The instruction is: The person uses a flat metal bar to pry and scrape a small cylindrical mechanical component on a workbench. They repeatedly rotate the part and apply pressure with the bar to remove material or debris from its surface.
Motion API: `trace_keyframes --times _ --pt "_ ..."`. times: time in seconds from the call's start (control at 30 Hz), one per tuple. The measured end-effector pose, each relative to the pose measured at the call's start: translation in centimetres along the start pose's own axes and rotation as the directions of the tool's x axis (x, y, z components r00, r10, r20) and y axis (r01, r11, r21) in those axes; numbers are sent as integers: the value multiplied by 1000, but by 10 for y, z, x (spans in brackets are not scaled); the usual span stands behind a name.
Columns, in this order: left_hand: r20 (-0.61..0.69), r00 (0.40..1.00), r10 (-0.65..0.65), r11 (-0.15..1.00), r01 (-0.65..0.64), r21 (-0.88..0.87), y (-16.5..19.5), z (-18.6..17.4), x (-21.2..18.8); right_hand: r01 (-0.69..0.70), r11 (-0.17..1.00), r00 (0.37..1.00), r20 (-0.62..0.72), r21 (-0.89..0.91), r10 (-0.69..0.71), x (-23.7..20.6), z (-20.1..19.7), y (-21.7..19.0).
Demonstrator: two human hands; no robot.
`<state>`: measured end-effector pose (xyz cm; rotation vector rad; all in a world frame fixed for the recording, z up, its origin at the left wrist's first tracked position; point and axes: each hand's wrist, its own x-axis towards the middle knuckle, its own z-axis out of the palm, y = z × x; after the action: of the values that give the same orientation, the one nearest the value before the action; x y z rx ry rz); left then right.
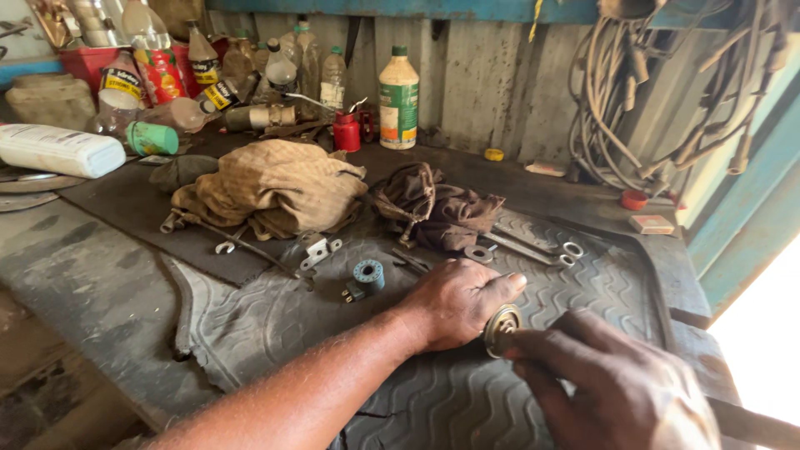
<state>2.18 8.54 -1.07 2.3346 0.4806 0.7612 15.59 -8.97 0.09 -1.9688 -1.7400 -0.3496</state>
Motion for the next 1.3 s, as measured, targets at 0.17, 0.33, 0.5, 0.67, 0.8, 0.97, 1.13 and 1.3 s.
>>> trace_keyframes --times 0.17,0.33,0.5,0.67,0.8,0.97,1.13,1.3 --pt "32 999 -28 1000 28 4 4 -4 2 39 997 992 -120 64 -31 -2 -4 -1" --pt "27 999 -18 1000 17 25 -1 -2 2 -110 994 994 21 28 110 -2 -3 -1" --pt "10 1000 4 1000 -4 3 -2 0 3 59 996 996 -74 67 -54 -2 -11 -8" --pt "-27 998 58 998 -57 41 -1 -2 0 -281 952 954 73 -121 291 7 -22 -8" --pt "-20 998 51 999 -52 -12 -2 1 1 -281 957 953 95 -74 287 1 -16 -4" --pt "-18 999 34 999 -34 31 -4 1 1 -281 958 945 155 -59 287 3 -6 -3" --pt "-21 999 24 1000 -24 10 -3 2 3 -20 999 997 -68 43 23 0 -9 -12" --pt "-47 996 82 995 -79 57 -6 2 2 -263 959 960 69 -105 271 2 -11 -10"
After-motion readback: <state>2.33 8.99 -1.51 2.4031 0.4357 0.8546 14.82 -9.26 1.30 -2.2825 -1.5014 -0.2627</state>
